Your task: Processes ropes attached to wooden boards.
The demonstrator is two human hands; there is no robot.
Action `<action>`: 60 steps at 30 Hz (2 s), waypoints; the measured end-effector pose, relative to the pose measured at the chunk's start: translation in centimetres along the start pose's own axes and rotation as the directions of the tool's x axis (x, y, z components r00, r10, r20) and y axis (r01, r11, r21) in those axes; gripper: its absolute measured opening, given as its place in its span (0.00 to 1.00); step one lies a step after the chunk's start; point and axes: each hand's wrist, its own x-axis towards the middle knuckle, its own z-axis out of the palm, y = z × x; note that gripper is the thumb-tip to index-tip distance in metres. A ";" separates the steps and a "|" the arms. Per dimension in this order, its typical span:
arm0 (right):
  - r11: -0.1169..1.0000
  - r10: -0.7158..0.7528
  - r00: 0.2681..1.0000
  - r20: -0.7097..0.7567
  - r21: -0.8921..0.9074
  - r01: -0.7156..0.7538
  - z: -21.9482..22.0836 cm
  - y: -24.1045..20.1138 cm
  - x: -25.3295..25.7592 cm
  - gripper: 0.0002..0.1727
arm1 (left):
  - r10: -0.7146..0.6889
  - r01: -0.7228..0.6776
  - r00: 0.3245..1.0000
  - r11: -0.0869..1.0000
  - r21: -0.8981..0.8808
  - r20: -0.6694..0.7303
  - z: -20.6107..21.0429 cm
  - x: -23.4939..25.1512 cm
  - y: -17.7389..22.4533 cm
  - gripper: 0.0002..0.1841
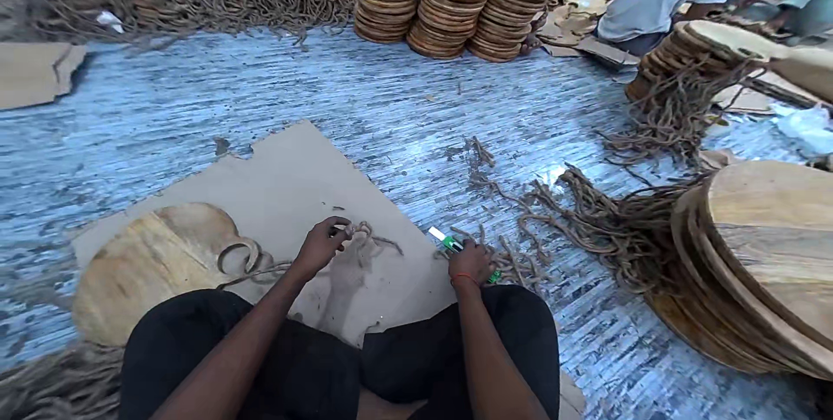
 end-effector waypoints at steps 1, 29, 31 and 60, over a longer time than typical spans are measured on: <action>0.999 -0.037 0.999 -0.013 0.004 0.037 -0.2 0.0 -0.2 0.24 | 0.007 -0.008 0.999 1.000 -0.020 -0.034 -0.1 -0.1 0.1 0.18; 0.280 -0.592 0.572 0.567 0.811 -0.514 1.3 -6.4 -14.2 0.20 | 0.248 -0.237 0.969 0.946 0.222 -0.024 -1.3 -5.2 2.4 0.14; 0.258 -0.616 0.593 0.518 0.844 -0.470 2.0 -5.9 -14.0 0.19 | 0.182 -0.184 0.983 0.961 0.206 0.029 -0.9 -5.1 2.4 0.15; 0.313 -0.680 0.663 0.312 0.942 -0.123 4.0 -5.1 -14.4 0.32 | -0.033 0.064 0.866 0.997 -0.044 0.498 0.4 -4.5 1.6 0.19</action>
